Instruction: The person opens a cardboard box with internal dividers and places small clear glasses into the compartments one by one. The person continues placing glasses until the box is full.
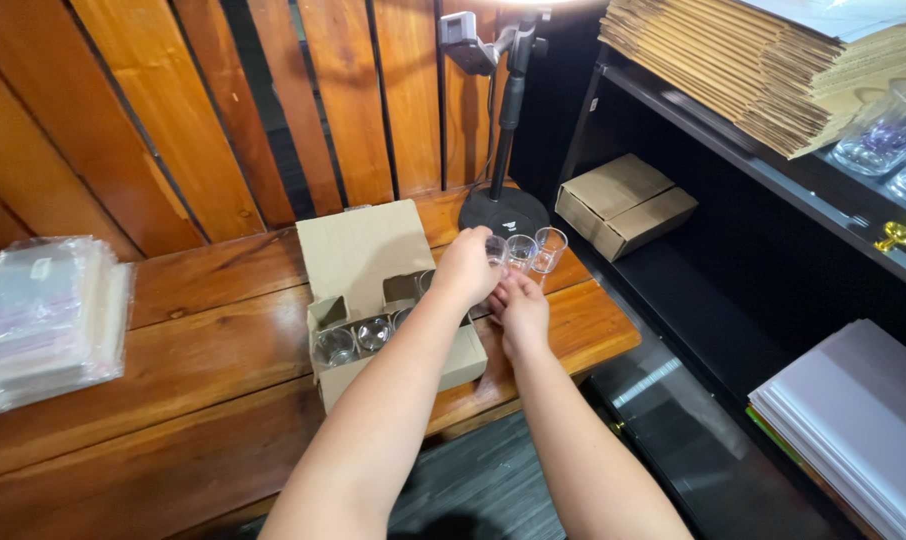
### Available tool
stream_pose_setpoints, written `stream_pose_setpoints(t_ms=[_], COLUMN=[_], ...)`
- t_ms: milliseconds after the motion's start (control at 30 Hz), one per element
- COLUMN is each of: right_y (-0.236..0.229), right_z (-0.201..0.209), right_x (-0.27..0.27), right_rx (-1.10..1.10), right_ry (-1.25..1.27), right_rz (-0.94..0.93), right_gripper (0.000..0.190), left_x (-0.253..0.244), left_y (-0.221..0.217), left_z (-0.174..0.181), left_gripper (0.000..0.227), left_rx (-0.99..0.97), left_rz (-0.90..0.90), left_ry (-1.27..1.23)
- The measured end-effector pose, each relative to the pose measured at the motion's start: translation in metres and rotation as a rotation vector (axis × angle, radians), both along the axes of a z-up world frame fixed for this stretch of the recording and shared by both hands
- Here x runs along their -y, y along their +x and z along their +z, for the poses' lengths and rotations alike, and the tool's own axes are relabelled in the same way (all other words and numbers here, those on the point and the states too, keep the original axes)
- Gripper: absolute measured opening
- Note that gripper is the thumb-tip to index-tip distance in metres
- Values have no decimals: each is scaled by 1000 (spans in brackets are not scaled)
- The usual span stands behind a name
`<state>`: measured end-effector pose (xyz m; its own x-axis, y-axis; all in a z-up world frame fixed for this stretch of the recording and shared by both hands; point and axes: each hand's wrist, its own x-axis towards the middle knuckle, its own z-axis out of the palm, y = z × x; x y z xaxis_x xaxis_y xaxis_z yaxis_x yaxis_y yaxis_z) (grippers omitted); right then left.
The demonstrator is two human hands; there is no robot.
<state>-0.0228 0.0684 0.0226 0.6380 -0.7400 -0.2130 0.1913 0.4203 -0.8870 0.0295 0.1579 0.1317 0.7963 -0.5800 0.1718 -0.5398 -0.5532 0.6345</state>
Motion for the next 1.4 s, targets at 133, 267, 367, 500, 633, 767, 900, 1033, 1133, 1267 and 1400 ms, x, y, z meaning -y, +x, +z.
stream_pose_setpoints(t_ms=[133, 267, 367, 500, 633, 767, 900, 1033, 1133, 1267, 1400], right_y=[-6, -15, -19, 7, -12, -9, -1, 5, 17, 19, 17], right_z=[17, 36, 52, 24, 70, 71, 64, 59, 43, 43, 49], right_x=[4, -4, -20, -27, -71, -82, -85, -88, -86, -90, -97], right_rx=[135, 232, 272, 290, 174, 49, -85, -173, -112, -164, -286], right_ry=[59, 198, 276, 303, 67, -355, -748, -1010, -1155, -1417, -1504], right_rz=[61, 231, 334, 383, 353, 265, 197, 229, 276, 317, 513], right_gripper=[34, 28, 29, 17, 41, 46, 49, 49, 51, 50, 45], left_x=[-17, -39, -65, -105, -132, -142, -140, -145, -145, -145, -146], left_y=[-11, -17, -26, -38, -40, -25, -20, -33, -34, -31, -36], left_z=[2, -9, -10, -2, -12, -63, -94, -77, -77, -81, -78], left_gripper=[63, 72, 72, 71, 68, 51, 39, 38, 38, 40, 33], left_rx=[-58, -44, -64, -34, 25, 61, 122, 143, 161, 141, 168], left_rz=[12, 63, 101, 157, 280, 345, 335, 355, 367, 395, 393], left_ry=[-115, -331, -426, -428, -154, 159, 219, 161, 158, 133, 108])
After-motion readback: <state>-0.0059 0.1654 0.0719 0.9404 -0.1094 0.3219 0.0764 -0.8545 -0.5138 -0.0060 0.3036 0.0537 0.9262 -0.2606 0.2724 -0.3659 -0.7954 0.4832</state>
